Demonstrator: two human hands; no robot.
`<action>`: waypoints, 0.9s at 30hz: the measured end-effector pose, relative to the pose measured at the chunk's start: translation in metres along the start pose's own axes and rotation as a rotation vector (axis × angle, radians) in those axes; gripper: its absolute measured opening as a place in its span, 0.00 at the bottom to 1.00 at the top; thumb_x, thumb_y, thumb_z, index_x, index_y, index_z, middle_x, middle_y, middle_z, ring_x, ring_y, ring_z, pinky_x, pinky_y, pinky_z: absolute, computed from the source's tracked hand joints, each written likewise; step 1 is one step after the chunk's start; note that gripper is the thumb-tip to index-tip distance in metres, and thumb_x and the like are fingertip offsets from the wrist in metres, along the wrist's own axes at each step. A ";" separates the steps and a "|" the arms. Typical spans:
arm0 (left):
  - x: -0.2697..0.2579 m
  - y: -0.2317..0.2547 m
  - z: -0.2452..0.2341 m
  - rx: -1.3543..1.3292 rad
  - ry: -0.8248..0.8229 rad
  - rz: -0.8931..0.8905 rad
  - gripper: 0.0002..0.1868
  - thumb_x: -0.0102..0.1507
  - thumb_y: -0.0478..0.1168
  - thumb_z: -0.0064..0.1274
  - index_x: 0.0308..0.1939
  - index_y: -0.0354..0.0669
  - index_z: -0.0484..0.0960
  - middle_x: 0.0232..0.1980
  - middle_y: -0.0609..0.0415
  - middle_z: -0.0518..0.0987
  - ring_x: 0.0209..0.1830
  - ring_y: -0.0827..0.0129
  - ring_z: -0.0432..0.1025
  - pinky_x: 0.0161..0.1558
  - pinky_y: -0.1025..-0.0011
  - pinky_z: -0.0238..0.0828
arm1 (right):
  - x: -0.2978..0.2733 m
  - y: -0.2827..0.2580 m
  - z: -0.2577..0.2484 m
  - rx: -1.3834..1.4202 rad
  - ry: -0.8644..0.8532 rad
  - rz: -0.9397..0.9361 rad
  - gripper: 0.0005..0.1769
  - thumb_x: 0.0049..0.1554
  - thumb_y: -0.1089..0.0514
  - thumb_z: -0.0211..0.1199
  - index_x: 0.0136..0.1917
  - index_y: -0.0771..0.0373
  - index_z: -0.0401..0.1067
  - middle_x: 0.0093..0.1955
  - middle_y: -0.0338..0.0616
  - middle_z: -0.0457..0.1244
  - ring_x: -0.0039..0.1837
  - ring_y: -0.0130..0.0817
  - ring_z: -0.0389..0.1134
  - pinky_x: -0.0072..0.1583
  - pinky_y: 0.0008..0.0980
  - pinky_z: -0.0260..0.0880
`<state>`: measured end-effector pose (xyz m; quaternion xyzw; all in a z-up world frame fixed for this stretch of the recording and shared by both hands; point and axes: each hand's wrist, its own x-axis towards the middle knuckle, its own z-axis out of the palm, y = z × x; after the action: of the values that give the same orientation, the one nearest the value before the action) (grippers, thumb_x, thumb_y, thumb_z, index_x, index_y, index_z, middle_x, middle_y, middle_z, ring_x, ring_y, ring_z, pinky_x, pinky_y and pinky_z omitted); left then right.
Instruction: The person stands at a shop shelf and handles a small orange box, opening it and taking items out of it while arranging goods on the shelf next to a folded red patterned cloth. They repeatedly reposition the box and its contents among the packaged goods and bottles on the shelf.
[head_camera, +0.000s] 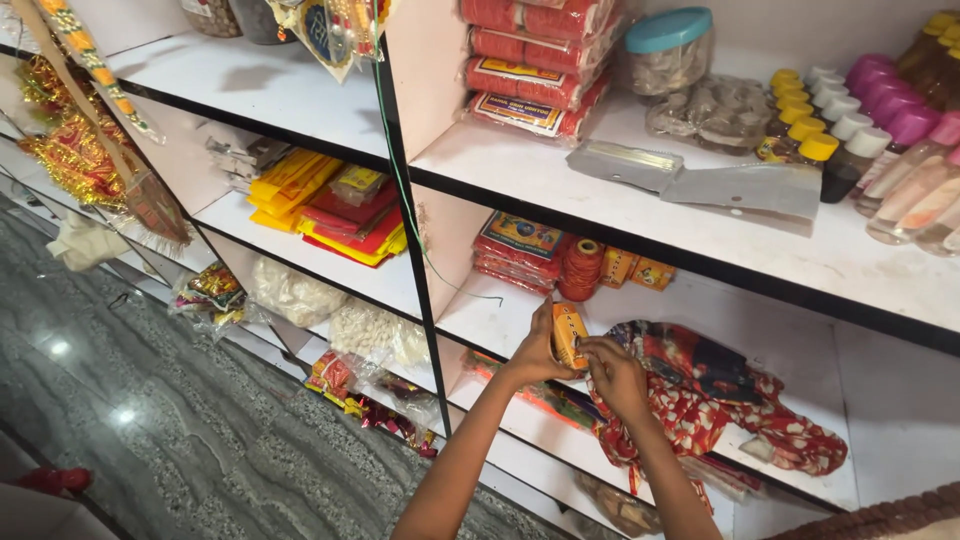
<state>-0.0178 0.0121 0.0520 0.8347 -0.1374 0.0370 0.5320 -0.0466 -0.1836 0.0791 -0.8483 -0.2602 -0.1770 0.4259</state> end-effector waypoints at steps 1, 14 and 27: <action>0.001 0.000 0.000 0.001 0.002 0.000 0.84 0.37 0.44 0.77 0.82 0.37 0.28 0.83 0.37 0.43 0.82 0.45 0.47 0.78 0.62 0.52 | 0.000 0.000 -0.001 0.001 0.000 -0.002 0.11 0.58 0.64 0.61 0.54 0.62 0.78 0.58 0.43 0.71 0.51 0.39 0.76 0.50 0.34 0.76; 0.005 -0.013 0.000 0.010 -0.014 0.088 0.83 0.38 0.43 0.78 0.82 0.36 0.29 0.82 0.36 0.44 0.81 0.45 0.50 0.77 0.61 0.56 | 0.055 0.008 0.015 -0.232 -0.001 -0.030 0.11 0.57 0.61 0.63 0.53 0.57 0.81 0.58 0.39 0.72 0.53 0.42 0.75 0.53 0.38 0.75; 0.005 -0.005 -0.007 -0.017 -0.038 0.092 0.84 0.39 0.45 0.79 0.81 0.34 0.27 0.81 0.35 0.43 0.81 0.44 0.48 0.78 0.62 0.53 | 0.062 0.014 0.019 -0.264 -0.086 -0.084 0.17 0.56 0.64 0.61 0.57 0.53 0.80 0.61 0.37 0.70 0.57 0.40 0.74 0.55 0.38 0.76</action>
<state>-0.0113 0.0193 0.0511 0.8236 -0.1859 0.0442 0.5339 0.0134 -0.1572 0.0918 -0.8921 -0.2878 -0.1907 0.2914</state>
